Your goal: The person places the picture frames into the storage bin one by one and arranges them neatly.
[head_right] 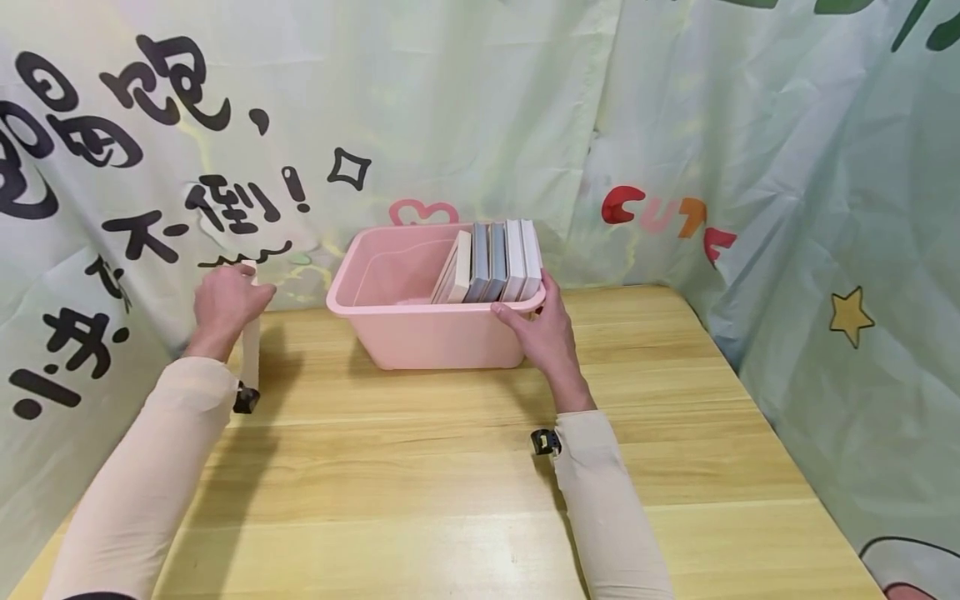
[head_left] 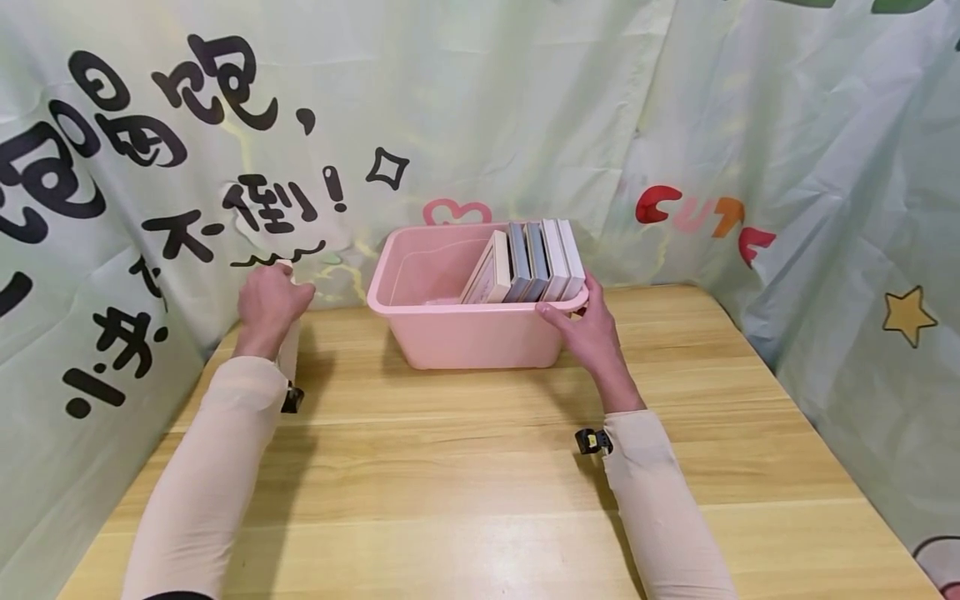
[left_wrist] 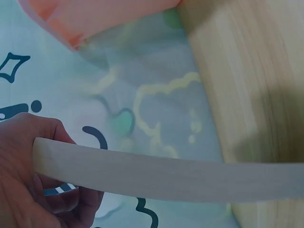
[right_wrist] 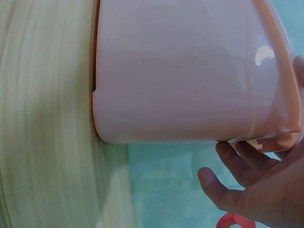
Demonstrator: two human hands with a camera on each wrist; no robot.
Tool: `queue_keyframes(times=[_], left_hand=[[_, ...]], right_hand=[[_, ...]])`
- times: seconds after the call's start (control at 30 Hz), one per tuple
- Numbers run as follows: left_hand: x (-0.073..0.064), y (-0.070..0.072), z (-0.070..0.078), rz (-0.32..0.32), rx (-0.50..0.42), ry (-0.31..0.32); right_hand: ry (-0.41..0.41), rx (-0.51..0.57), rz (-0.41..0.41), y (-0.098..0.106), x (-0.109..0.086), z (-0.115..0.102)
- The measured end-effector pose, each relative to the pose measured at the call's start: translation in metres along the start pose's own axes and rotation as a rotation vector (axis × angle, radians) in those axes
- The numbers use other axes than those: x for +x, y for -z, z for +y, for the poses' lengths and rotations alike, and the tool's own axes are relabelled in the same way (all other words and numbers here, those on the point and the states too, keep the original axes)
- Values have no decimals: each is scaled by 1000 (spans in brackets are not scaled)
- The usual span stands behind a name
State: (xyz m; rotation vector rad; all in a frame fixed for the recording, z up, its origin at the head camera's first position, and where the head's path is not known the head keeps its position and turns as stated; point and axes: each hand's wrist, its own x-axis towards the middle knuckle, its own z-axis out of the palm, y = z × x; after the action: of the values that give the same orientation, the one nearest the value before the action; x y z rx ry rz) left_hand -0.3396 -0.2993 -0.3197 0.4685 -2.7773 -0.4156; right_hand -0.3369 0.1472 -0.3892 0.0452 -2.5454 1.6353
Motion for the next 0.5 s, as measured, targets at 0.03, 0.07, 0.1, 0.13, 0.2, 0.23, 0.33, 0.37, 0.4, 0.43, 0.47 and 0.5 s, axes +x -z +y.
queue_keyframes(times=[0.03,0.07,0.1,0.13,0.2,0.23,0.33,0.37,0.4,0.43,0.47,0.5], left_hand=[[0,1,0,-3,0,6],[1,3,-1,-8,0,9],[1,4,-1,-11,-1,11],[1,5,-2,-12,-3,14],[1,8,-3,-23,-1,21],[1,10,-4,-27,-1,25],[1,14,-8,-30,10,41],[1,16,-10,-34,19,42],[1,18,-12,-37,29,46],[1,19,-13,-44,34,51],[1,21,-15,-53,43,56],[1,22,-16,-64,50,57]], right_hand=[[0,-2,-1,0,0,0],[0,-2,-2,0,0,0],[0,-1,-3,0,0,1],[-1,1,-4,1,0,1],[-1,5,-6,1,0,1],[-1,7,-6,1,0,1],[-2,16,-10,1,-1,1],[-1,16,-11,1,-1,1],[-1,15,-12,1,0,1],[-2,14,-12,1,0,0],[-2,12,-12,1,0,0],[-3,11,-13,2,0,-1]])
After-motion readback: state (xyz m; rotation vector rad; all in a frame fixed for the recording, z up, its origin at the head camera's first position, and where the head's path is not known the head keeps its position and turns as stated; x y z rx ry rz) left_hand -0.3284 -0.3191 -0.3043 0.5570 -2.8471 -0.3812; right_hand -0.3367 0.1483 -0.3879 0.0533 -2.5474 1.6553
